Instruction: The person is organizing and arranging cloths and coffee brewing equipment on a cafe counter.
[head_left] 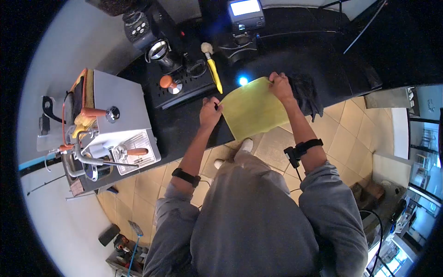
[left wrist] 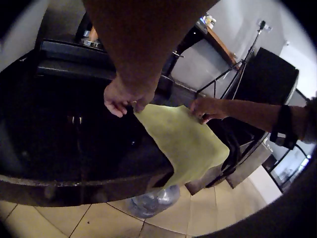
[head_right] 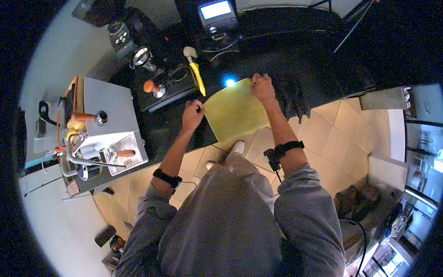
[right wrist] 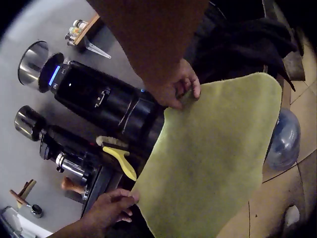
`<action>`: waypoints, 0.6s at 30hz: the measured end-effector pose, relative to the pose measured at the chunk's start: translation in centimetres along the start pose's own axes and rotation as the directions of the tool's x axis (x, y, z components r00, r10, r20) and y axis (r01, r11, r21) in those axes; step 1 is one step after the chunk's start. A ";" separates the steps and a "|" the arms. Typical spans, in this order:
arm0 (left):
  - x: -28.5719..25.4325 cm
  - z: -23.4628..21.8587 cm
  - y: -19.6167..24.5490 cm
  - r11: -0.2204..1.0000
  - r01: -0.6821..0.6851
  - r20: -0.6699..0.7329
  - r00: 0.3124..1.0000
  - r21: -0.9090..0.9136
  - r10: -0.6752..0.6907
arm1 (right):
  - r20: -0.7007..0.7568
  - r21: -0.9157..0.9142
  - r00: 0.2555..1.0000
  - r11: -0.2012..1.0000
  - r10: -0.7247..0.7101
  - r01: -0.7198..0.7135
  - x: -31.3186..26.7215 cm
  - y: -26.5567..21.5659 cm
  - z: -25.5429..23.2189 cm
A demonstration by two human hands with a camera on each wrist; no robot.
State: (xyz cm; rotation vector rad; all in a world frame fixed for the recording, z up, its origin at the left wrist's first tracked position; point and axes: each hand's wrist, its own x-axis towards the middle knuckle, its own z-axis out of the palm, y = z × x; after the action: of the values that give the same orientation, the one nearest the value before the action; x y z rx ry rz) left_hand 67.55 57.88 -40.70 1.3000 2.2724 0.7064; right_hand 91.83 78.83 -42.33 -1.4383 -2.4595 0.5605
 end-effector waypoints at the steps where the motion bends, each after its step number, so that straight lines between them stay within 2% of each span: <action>1: 0.2 0.3 -0.7 0.996 -0.074 -0.021 0.997 -0.042 0.073 | -0.016 -0.084 0.999 0.995 -0.051 0.050 -0.3 -0.8 -1.0; 2: 0.4 0.4 -1.0 0.985 -0.150 -0.045 0.988 -0.083 0.147 | -0.017 -0.082 0.998 0.995 -0.060 0.059 -0.4 -1.2 -1.8; 3: 0.5 0.5 -1.3 0.967 -0.071 0.024 0.997 -0.245 0.079 | -0.028 -0.083 0.995 0.992 -0.096 0.093 -0.5 -1.5 -2.6; 4: 0.2 0.0 -1.0 0.967 -0.069 0.019 0.997 -0.247 0.076 | -0.039 -0.087 0.991 0.988 -0.130 0.126 -0.8 -1.9 -3.3; 5: -0.2 -0.5 -0.7 0.927 -0.068 0.029 0.996 -0.368 0.085 | -0.039 -0.090 0.990 0.987 -0.136 0.132 -1.2 -2.5 -3.8; 6: -0.6 -1.0 -0.4 0.873 -0.066 0.037 0.995 -0.484 0.095 | -0.123 -0.071 0.974 0.980 -0.192 0.184 -1.7 -3.1 -4.2; 7: -1.0 -2.1 0.2 0.871 -0.065 0.031 0.995 -0.488 0.092 | -0.207 -0.056 0.947 0.970 -0.244 0.237 -1.9 -3.7 -4.7; 8: -1.7 -3.6 0.6 0.860 -0.077 0.058 0.991 -0.505 0.122 | -0.202 -0.058 0.947 0.969 -0.249 0.242 -2.1 -4.5 -5.6; 10: -2.9 -5.9 1.3 0.848 -0.086 0.083 0.985 -0.523 0.152 | 0.060 0.277 0.997 0.960 -0.049 0.030 -2.5 -5.8 -7.1; 11: -3.5 -6.7 1.5 0.781 -0.045 0.057 0.993 -0.623 0.103 | 0.062 0.275 0.997 0.961 -0.050 0.031 -2.9 -6.4 -7.4; 12: -3.9 -7.6 1.6 0.699 -0.012 0.035 0.998 -0.715 0.053 | 0.056 0.485 0.995 0.873 -0.084 0.046 -3.2 -7.0 -7.8; 13: -4.6 -9.3 1.9 0.736 0.050 0.077 0.997 -0.675 0.003 | 0.042 0.670 0.992 0.740 -0.117 0.059 -3.5 -7.6 -8.2; 14: -5.1 -10.4 2.0 0.734 0.048 0.075 0.997 -0.677 0.004 | 0.042 0.667 0.992 0.742 -0.119 0.061 -4.0 -8.3 -8.8; 16: -6.1 -12.1 2.1 0.576 0.019 -0.003 0.999 -0.817 -0.037 | 0.138 0.742 0.987 0.669 -0.084 -0.046 -4.8 -9.5 -9.8; 17: -6.6 -13.1 1.9 0.592 0.022 0.014 1.000 -0.806 -0.018 | 0.138 0.740 0.986 0.671 -0.089 -0.043 -5.1 -9.8 -9.5; 18: -6.9 -13.5 0.9 0.589 0.019 0.009 1.000 -0.808 -0.020 | 0.093 0.748 0.986 0.663 -0.140 0.023 -5.4 -10.1 -9.0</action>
State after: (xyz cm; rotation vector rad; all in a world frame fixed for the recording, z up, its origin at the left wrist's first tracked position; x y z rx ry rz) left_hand 63.48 49.33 -28.85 0.7870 1.5645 1.5030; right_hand 90.05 71.46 -29.87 -0.9419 -1.9448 1.4847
